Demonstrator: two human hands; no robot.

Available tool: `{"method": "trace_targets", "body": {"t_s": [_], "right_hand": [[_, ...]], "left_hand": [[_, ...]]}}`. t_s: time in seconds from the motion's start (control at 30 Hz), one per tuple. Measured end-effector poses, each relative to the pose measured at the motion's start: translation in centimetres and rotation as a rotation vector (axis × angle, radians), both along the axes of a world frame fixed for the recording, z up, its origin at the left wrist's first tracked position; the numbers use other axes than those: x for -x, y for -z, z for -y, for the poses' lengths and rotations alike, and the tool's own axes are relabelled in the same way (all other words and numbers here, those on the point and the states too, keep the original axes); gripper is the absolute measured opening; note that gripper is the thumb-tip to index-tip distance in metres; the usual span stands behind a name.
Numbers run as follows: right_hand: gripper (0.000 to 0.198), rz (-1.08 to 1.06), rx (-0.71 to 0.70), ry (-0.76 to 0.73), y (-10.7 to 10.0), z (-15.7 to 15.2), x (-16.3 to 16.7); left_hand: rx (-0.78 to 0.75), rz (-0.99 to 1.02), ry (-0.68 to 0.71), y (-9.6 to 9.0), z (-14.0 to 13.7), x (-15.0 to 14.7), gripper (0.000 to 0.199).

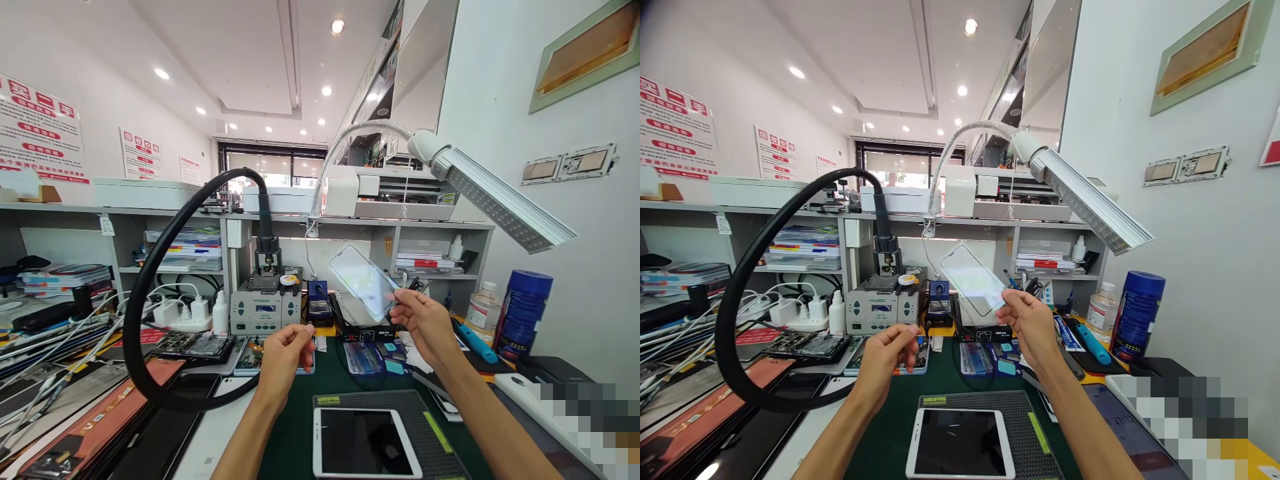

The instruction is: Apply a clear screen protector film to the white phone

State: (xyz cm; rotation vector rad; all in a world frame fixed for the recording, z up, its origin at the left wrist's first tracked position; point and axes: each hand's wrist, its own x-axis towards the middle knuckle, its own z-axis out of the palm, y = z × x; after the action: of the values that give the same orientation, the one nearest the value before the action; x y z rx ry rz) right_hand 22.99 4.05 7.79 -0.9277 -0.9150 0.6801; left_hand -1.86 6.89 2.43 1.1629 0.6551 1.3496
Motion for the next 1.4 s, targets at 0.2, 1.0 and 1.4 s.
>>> {"method": "trace_targets", "body": {"t_s": [0.2, 1.0, 1.4], "right_hand": [[0.031, -0.128, 0.088, -0.235, 0.4, 1.4, 4.1], [0.029, 0.647, 0.215, -0.12, 4.2, 3.1, 8.9], [0.028, 0.518, -0.073, 0.235, 2.5, 2.7, 6.8]], "left_hand": [[-0.008, 0.098, 0.099, -0.7, 0.6, 0.2, 0.047], [0.497, 0.828, 0.108, -1.0, -0.7, 1.0, 0.045], [0.567, 0.837, 0.08, -0.6, -1.2, 1.2, 0.054]]}}
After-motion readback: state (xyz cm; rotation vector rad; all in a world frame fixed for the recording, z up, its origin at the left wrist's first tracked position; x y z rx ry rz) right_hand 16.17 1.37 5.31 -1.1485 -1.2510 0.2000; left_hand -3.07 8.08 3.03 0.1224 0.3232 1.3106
